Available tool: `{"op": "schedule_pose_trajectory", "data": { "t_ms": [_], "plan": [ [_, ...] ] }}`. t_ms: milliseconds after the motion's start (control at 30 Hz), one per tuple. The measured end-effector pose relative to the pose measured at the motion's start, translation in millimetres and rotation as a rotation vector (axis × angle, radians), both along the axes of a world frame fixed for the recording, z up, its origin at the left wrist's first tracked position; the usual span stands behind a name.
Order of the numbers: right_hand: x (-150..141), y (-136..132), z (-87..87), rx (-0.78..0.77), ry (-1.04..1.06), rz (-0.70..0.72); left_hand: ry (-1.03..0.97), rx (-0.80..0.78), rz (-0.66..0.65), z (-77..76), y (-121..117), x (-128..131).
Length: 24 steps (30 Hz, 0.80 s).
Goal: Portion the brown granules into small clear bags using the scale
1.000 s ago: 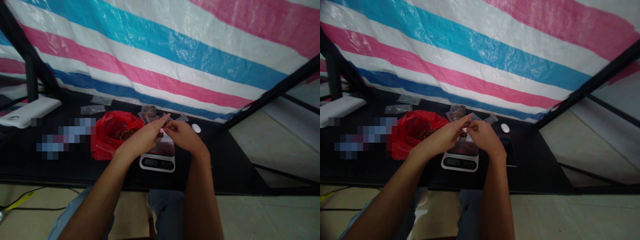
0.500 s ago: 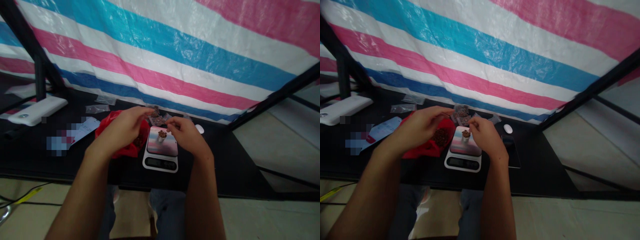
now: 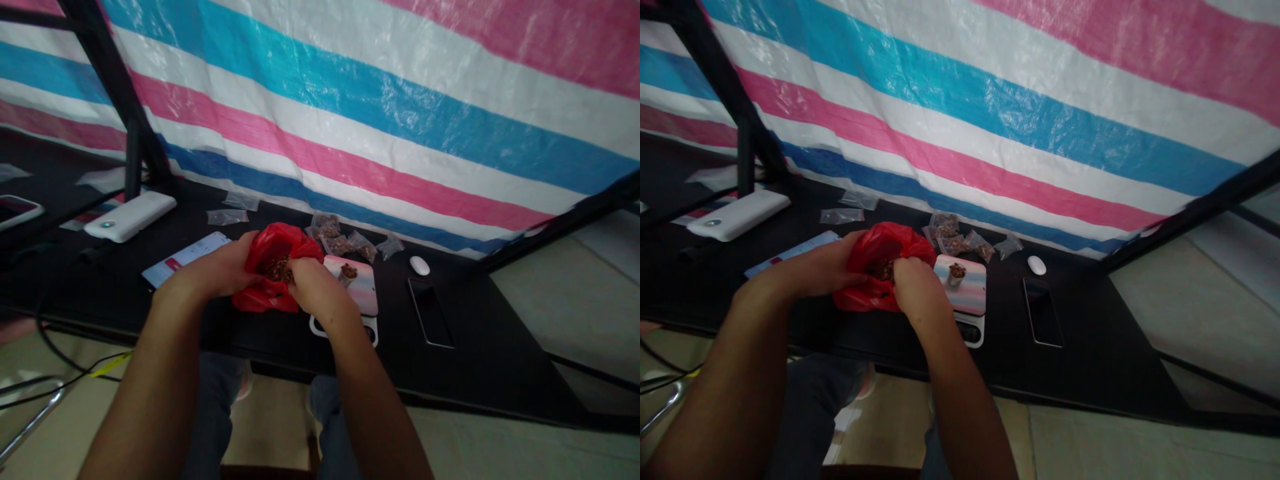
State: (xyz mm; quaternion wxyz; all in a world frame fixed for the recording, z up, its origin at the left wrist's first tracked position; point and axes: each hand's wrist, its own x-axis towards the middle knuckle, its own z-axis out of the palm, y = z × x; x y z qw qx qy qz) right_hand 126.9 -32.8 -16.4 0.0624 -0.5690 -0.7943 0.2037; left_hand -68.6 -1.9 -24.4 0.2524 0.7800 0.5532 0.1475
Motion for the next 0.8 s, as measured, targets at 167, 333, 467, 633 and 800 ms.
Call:
{"op": "schedule_pose_trajectory", "data": {
  "t_ms": [167,333,467,633,800],
  "plan": [
    [6,7,2.3,0.003,0.120,0.086,-0.077,0.115,-0.056,5.1,3,3],
    [20,9,7.9,0.028,0.100,0.021,-0.086,0.448,0.137,22.5,-4,8],
    [23,4,9.6,-0.076,0.016,0.075,-0.183,0.402,-0.144,32.4,-13,33],
    [17,-2,8.0,-0.059,-0.091,0.010,0.095,0.028,-0.187,11.9,-8,40],
    [7,2,3.1,-0.045,-0.151,0.023,0.217,0.037,-0.112,10.7,-9,24]
  ]
}}
